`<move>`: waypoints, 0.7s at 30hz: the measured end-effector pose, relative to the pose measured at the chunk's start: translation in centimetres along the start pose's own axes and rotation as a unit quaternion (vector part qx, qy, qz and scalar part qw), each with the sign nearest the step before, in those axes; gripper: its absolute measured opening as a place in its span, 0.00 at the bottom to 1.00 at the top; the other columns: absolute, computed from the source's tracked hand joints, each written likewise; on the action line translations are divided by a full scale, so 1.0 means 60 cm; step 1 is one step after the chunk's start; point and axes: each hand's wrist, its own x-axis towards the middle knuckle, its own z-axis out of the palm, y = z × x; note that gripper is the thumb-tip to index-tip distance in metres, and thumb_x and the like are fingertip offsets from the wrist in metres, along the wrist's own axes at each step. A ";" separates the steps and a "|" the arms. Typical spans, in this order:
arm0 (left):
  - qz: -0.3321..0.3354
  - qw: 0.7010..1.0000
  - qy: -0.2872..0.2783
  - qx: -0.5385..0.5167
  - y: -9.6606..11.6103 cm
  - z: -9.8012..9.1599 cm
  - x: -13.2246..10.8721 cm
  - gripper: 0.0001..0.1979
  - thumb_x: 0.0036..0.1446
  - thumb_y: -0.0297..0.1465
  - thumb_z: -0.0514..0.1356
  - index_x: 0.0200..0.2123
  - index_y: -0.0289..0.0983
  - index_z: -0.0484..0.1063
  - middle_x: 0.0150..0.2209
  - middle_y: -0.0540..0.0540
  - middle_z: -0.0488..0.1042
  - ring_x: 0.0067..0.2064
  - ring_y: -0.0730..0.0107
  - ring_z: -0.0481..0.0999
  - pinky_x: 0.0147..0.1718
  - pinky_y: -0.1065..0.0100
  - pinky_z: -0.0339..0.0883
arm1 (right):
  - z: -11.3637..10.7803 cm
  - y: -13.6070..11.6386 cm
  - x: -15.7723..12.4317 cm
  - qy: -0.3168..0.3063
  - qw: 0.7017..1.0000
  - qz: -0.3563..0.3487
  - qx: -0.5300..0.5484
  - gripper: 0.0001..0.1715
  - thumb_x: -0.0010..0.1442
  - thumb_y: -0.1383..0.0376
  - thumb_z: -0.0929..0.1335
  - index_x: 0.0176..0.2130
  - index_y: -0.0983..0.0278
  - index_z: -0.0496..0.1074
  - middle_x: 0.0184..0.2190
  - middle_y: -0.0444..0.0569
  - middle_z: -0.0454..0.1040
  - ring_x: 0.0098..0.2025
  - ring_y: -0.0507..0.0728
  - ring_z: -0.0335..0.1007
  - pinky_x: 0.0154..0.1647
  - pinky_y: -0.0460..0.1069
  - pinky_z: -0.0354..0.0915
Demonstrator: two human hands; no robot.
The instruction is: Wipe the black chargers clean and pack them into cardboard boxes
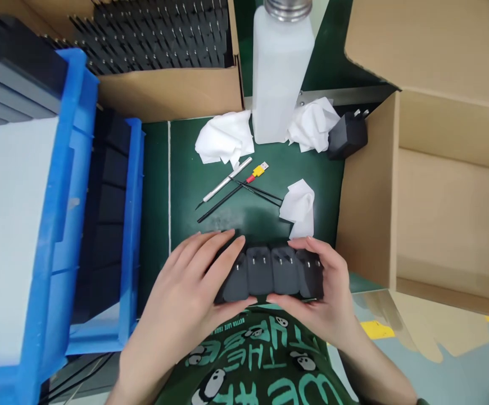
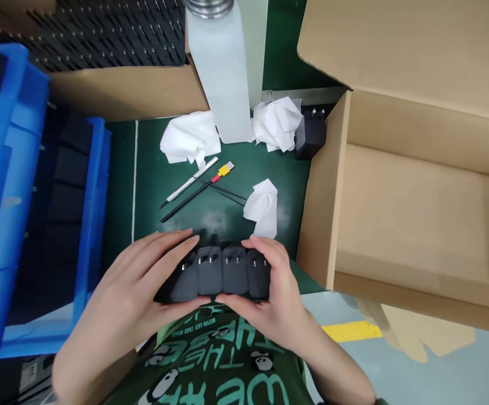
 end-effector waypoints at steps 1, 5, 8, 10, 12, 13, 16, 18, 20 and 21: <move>0.004 1.000 0.017 0.008 0.004 -0.001 -0.001 0.34 0.61 0.48 0.63 0.64 0.37 0.64 0.60 0.37 0.72 0.60 0.45 0.71 0.61 0.47 0.63 | 0.001 0.000 0.000 -0.003 1.000 0.003 -0.007 0.53 0.53 0.61 0.79 0.68 0.54 0.52 0.57 0.52 0.68 0.58 0.62 0.67 0.60 0.58 0.69; 0.022 0.994 0.098 0.035 0.030 -0.001 -0.005 0.29 0.61 0.42 0.65 0.61 0.35 0.66 0.58 0.36 0.74 0.61 0.46 0.70 0.63 0.45 0.59 | 0.003 -0.006 -0.003 -0.019 0.999 0.002 -0.029 0.52 0.57 0.58 0.77 0.70 0.56 0.49 0.61 0.56 0.65 0.62 0.62 0.65 0.63 0.59 0.68; 0.034 0.992 0.116 0.047 0.040 0.005 -0.014 0.25 0.62 0.39 0.64 0.58 0.33 0.68 0.55 0.37 0.77 0.58 0.47 0.73 0.62 0.47 0.61 | 0.009 -0.015 -0.003 -0.041 0.998 -0.026 -0.034 0.45 0.63 0.58 0.72 0.69 0.57 0.49 0.63 0.57 0.62 0.65 0.62 0.61 0.66 0.61 0.64; 0.027 0.991 0.118 0.056 0.039 0.008 -0.023 0.25 0.63 0.38 0.64 0.58 0.32 0.68 0.55 0.36 0.77 0.57 0.47 0.74 0.61 0.46 0.62 | 0.010 -0.021 0.003 -0.054 0.997 -0.045 -0.010 0.39 0.67 0.57 0.67 0.69 0.58 0.49 0.65 0.58 0.58 0.69 0.64 0.56 0.69 0.63 0.60; 0.012 0.987 0.145 0.063 0.038 0.009 -0.036 0.25 0.61 0.38 0.66 0.58 0.32 0.69 0.55 0.35 0.77 0.58 0.46 0.74 0.61 0.44 0.62 | 0.010 -0.025 0.018 0.005 0.999 -0.033 0.001 0.33 0.70 0.57 0.63 0.69 0.58 0.50 0.66 0.58 0.57 0.68 0.63 0.57 0.68 0.64 0.62; 0.007 0.984 0.167 0.061 0.040 0.010 -0.042 0.24 0.60 0.36 0.67 0.56 0.32 0.70 0.54 0.35 0.78 0.57 0.46 0.74 0.61 0.44 0.62 | 0.009 -0.026 0.029 0.052 0.998 -0.013 -0.019 0.31 0.70 0.58 0.62 0.68 0.57 0.52 0.64 0.59 0.59 0.66 0.63 0.62 0.65 0.63 0.66; 0.024 0.974 0.225 0.018 0.057 0.014 -0.054 0.17 0.57 0.30 0.69 0.50 0.34 0.74 0.47 0.39 0.81 0.53 0.53 0.78 0.59 0.49 0.67 | 0.009 -0.022 0.078 0.123 0.973 0.054 -0.189 0.30 0.70 0.58 0.61 0.66 0.65 0.57 0.58 0.65 0.65 0.54 0.67 0.71 0.53 0.65 0.72; 0.052 0.972 0.229 -0.017 0.073 0.023 -0.054 0.12 0.58 0.28 0.68 0.46 0.35 0.76 0.44 0.43 0.83 0.49 0.58 0.80 0.56 0.54 0.70 | 0.013 -0.013 0.114 0.105 0.942 0.085 -0.306 0.31 0.69 0.59 0.59 0.65 0.75 0.59 0.55 0.72 0.66 0.51 0.71 0.72 0.49 0.67 0.72; 0.067 0.970 0.229 -0.038 0.086 0.035 -0.048 0.10 0.58 0.28 0.68 0.44 0.35 0.77 0.43 0.44 0.83 0.47 0.60 0.81 0.54 0.56 0.72 | 0.016 -0.005 0.143 0.077 0.925 0.099 -0.359 0.29 0.68 0.62 0.59 0.60 0.79 0.64 0.50 0.73 0.69 0.46 0.72 0.73 0.44 0.65 0.72; 0.067 0.969 0.235 -0.043 0.090 0.042 -0.044 0.09 0.59 0.28 0.67 0.44 0.35 0.77 0.43 0.43 0.83 0.47 0.60 0.81 0.54 0.57 0.72 | 0.018 -0.002 0.152 0.059 0.923 0.100 -0.367 0.26 0.66 0.64 0.61 0.57 0.78 0.68 0.46 0.70 0.72 0.43 0.70 0.74 0.42 0.63 0.72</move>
